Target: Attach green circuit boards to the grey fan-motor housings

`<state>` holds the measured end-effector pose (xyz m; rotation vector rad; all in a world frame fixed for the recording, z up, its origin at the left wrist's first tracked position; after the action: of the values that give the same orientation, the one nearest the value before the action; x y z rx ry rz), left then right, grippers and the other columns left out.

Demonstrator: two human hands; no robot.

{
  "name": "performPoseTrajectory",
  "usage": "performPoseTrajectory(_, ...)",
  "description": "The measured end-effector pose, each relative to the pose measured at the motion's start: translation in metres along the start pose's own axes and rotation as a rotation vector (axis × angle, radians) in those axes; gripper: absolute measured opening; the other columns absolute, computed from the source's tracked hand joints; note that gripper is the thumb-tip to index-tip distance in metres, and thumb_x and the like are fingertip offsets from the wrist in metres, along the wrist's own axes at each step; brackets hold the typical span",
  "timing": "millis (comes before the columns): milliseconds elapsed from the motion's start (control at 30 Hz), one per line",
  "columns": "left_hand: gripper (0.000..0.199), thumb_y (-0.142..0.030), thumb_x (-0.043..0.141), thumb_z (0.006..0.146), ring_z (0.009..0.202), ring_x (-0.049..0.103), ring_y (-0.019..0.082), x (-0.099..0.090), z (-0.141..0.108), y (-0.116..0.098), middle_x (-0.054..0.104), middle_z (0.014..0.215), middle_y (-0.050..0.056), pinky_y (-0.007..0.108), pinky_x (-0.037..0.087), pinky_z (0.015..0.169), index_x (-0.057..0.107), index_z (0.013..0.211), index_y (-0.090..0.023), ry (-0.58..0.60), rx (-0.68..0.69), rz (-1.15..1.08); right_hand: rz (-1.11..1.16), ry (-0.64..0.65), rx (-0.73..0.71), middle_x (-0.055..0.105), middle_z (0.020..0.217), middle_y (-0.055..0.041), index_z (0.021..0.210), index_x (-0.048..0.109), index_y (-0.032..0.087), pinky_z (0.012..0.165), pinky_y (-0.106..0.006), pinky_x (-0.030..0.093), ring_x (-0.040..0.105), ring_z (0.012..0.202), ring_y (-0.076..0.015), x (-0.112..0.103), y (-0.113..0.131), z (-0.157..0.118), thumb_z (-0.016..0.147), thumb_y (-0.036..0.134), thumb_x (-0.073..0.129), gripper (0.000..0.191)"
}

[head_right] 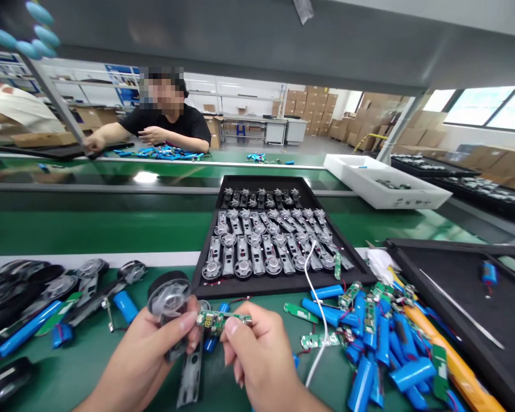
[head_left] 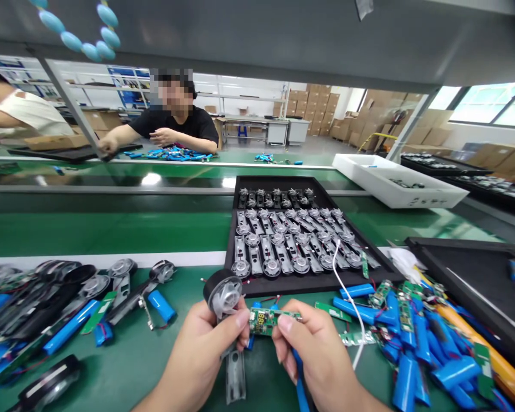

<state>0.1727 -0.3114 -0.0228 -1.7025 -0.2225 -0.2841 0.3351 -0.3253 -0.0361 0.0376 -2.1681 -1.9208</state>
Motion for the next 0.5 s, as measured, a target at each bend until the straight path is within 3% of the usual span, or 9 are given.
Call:
performPoseTrajectory(267, 0.029, -0.043, 0.085, 0.067, 0.049, 0.049, 0.013, -0.003, 0.003, -0.008, 0.058, 0.048, -0.003, 0.024, 0.042, 0.051, 0.068, 0.066, -0.018, -0.015, -0.016, 0.070, -0.118, 0.173, 0.131, 0.048, 0.046, 0.0040, 0.061, 0.051, 0.021, 0.035, -0.019, 0.028, 0.036, 0.035, -0.0075, 0.012, 0.003, 0.000, 0.076, 0.055, 0.050, 0.037)
performPoseTrajectory(400, 0.027, -0.040, 0.083, 0.066, 0.048, 0.050, 0.014, -0.004, 0.002, -0.013, 0.058, 0.046, -0.002, 0.025, 0.042, 0.051, 0.067, 0.060, -0.018, -0.026, 0.003, 0.143, -0.250, 0.146, -0.038, 0.041, 0.045, 0.0047, 0.053, 0.047, 0.023, 0.038, -0.022, 0.027, 0.036, 0.037, -0.0097, 0.007, 0.007, -0.004, 0.084, 0.046, 0.044, 0.038)
performPoseTrajectory(500, 0.028, -0.039, 0.086, 0.058, 0.047, 0.051, 0.015, -0.003, -0.002, -0.023, 0.059, 0.046, -0.001, 0.027, 0.043, 0.049, 0.067, 0.055, -0.019, -0.092, 0.010, 0.188, -0.422, 0.098, -0.230, 0.039, 0.045, 0.0050, 0.051, 0.045, 0.023, 0.050, -0.026, 0.034, 0.041, 0.042, -0.0117, 0.002, 0.011, -0.006, 0.088, 0.039, 0.042, 0.041)
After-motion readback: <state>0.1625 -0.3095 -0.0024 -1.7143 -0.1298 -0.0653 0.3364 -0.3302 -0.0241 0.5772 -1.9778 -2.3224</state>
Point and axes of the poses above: each hand's wrist, its own z-axis towards the middle knuckle, its own x-axis out of the palm, y = z × x, the point moved 3 cm from there along z, towards the middle knuckle
